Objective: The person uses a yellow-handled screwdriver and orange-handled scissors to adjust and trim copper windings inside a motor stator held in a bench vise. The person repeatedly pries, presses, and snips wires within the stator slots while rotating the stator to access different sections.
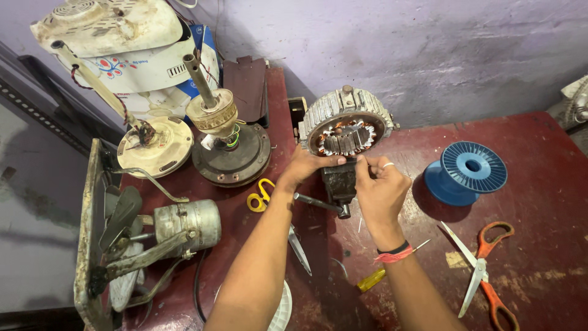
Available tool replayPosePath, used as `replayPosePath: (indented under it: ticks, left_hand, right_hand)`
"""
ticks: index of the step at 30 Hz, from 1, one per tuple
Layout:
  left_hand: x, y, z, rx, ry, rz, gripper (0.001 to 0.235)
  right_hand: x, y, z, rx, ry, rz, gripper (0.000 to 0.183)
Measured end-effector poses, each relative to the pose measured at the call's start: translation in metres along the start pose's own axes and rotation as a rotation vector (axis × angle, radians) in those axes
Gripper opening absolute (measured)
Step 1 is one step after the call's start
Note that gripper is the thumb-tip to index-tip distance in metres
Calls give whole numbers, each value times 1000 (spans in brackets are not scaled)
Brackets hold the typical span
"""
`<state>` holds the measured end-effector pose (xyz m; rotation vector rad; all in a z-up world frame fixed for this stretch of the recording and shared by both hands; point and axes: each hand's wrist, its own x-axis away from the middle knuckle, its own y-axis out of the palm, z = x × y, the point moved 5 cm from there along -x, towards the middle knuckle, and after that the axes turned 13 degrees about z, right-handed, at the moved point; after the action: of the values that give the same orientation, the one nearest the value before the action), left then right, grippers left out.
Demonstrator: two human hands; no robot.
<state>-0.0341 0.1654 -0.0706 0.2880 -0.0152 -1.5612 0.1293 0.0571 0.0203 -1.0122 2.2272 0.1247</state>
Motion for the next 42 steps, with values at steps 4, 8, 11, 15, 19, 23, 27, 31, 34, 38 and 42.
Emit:
replayPosePath:
  ticks: [4, 8, 11, 15, 19, 23, 27, 31, 34, 38, 42]
  left_hand:
    - [0, 0, -3, 42, -35, -13, 72]
    - [-2, -4, -5, -2, -41, -10, 71]
    - [-2, -4, -6, 12, -47, -24, 72]
    - [-4, -3, -5, 29, -34, -22, 77]
    - [-4, -4, -7, 53, -32, -33, 78]
    - [-3, -5, -9, 78, -68, -37, 78]
    - [-4, -7, -10, 53, -74, -27, 78]
    - [-3, -7, -12, 80, -107, -57, 77]
    - [-4, -9, -12, 66, -116, -52, 77]
    - [-5, -10, -16, 67, -130, -38, 77]
    - [-5, -9, -17, 180, -134, -57, 77]
  right_hand:
    - [1, 4, 0, -26, -63, 10, 13]
    - [1, 8, 5, -14, -57, -2, 17]
    - [0, 8, 14, -49, 42, -32, 16]
    - [-11, 5, 30, -65, 70, -98, 15]
    - [-21, 11, 48, -203, -11, -47, 61]
    - [-19, 32, 65, -400, 19, -101, 89]
    - [-22, 40, 73, -619, 110, -173, 91]
    - [-21, 39, 74, -586, 105, -184, 88]
    - [-20, 39, 73, -570, 120, -174, 85]
    - [-16, 34, 71, -533, 150, -89, 75]
    - [-1, 14, 55, -322, 34, 122, 56]
